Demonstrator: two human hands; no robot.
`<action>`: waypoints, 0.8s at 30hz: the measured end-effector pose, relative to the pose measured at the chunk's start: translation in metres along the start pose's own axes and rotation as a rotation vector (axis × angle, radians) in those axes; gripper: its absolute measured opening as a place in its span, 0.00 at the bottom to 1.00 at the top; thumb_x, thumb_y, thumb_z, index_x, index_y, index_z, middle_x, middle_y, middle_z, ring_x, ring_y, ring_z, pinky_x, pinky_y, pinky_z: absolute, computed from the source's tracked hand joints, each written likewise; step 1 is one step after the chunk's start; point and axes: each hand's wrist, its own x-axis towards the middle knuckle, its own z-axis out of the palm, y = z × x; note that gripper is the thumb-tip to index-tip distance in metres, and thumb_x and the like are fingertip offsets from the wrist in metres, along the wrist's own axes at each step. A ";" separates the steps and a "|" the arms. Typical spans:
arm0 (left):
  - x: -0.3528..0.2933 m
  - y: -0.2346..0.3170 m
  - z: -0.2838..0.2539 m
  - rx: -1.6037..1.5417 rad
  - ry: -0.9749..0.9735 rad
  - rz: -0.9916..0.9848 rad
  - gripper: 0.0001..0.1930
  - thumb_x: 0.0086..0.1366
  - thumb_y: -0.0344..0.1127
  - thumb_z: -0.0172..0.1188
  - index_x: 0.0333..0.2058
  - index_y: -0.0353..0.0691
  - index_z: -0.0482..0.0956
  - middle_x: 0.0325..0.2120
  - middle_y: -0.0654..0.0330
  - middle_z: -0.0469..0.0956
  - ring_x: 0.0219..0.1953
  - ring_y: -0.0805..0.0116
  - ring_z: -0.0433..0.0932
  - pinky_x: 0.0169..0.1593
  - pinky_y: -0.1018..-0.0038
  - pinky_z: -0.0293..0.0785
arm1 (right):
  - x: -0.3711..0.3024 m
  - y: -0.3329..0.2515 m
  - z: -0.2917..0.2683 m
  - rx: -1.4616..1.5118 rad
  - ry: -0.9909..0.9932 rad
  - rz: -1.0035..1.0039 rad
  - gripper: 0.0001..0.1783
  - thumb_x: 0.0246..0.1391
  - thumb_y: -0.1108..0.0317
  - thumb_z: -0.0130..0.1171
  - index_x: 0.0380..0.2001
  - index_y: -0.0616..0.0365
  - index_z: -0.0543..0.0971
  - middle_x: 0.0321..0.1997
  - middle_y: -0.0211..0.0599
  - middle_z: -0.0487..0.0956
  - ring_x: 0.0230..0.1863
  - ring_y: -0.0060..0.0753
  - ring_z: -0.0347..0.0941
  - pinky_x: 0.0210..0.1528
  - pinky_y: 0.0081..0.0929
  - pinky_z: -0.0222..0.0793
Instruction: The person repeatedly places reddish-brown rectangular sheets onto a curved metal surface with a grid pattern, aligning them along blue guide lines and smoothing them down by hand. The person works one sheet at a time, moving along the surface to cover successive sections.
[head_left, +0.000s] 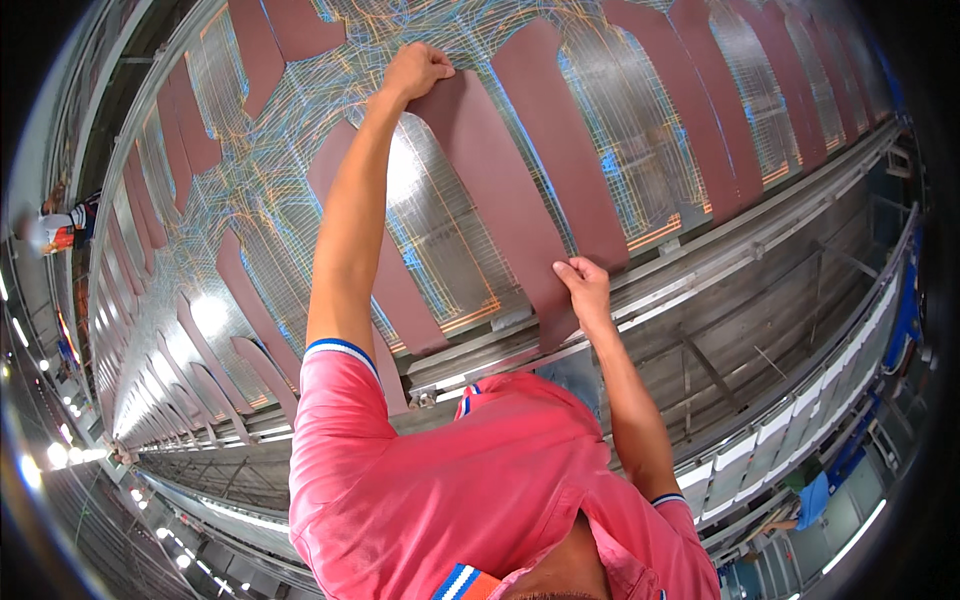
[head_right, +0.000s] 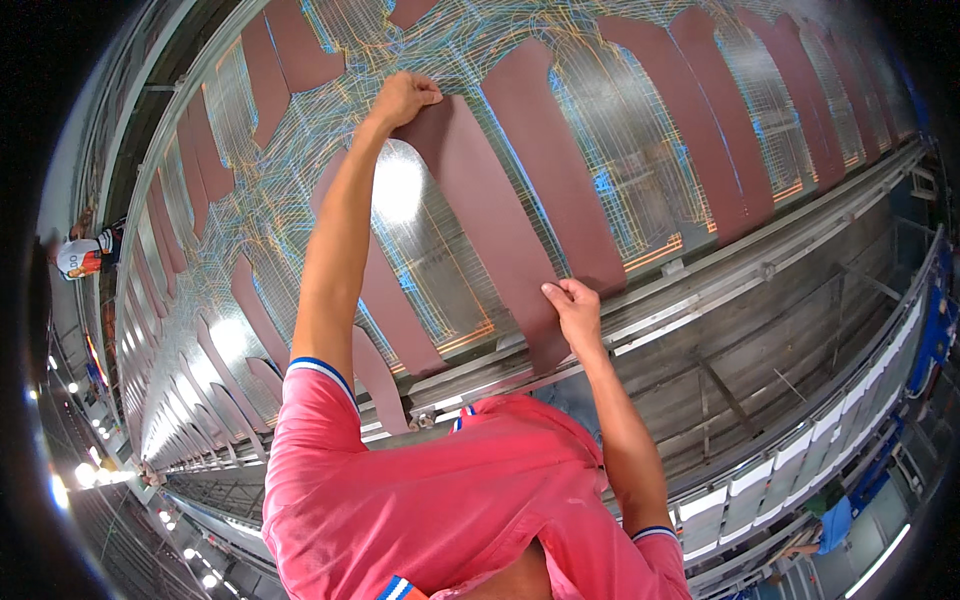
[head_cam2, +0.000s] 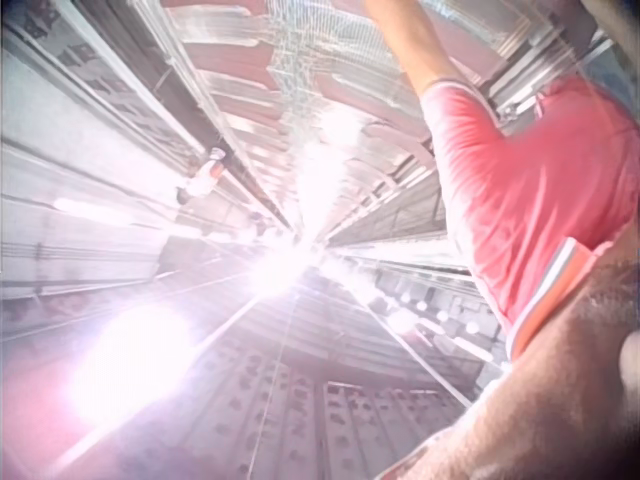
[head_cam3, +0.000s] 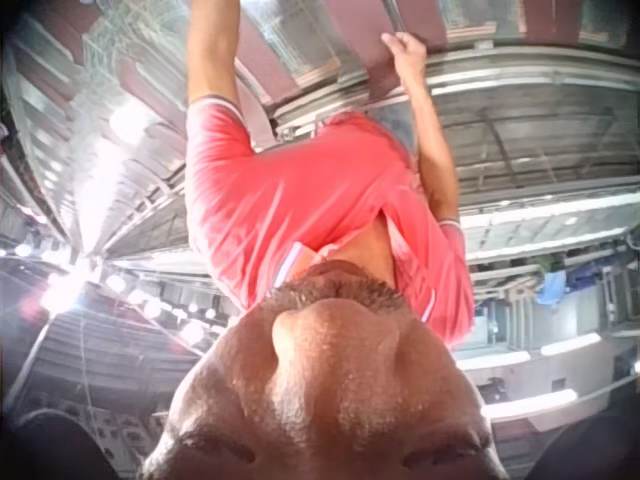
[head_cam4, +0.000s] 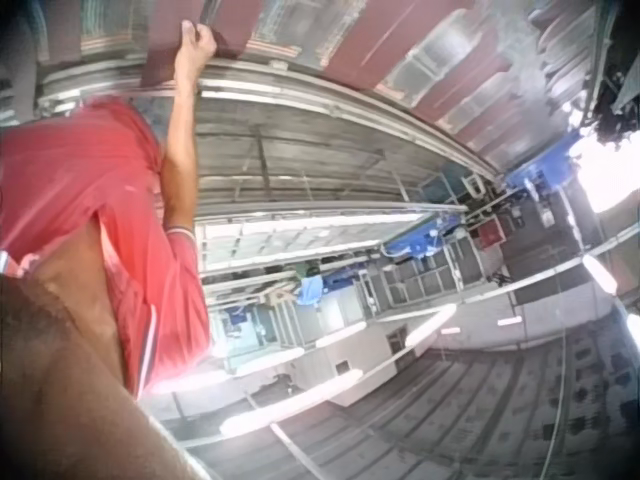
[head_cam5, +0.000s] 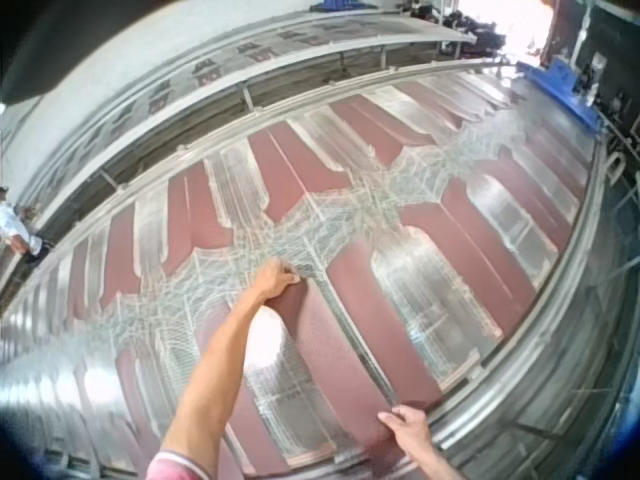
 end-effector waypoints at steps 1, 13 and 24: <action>0.005 -0.001 -0.003 0.023 -0.033 -0.017 0.10 0.58 0.40 0.67 0.34 0.41 0.87 0.28 0.54 0.84 0.35 0.59 0.83 0.43 0.63 0.76 | 0.000 -0.006 0.000 -0.013 0.011 -0.021 0.12 0.59 0.67 0.64 0.33 0.68 0.81 0.24 0.22 0.76 0.28 0.14 0.67 0.31 0.20 0.64; 0.012 0.013 0.033 -0.076 0.109 0.002 0.16 0.57 0.46 0.71 0.32 0.37 0.87 0.25 0.55 0.83 0.24 0.64 0.79 0.31 0.65 0.75 | 0.021 0.002 -0.010 -0.280 0.177 -0.114 0.16 0.61 0.61 0.61 0.32 0.67 0.80 0.19 0.36 0.73 0.24 0.22 0.63 0.30 0.30 0.64; 0.037 0.014 0.026 0.047 -0.019 -0.096 0.14 0.52 0.46 0.72 0.27 0.41 0.87 0.26 0.54 0.84 0.30 0.59 0.82 0.40 0.64 0.78 | 0.030 -0.012 -0.013 -0.351 0.147 -0.086 0.20 0.59 0.58 0.62 0.27 0.68 0.77 0.16 0.42 0.66 0.21 0.26 0.59 0.27 0.34 0.61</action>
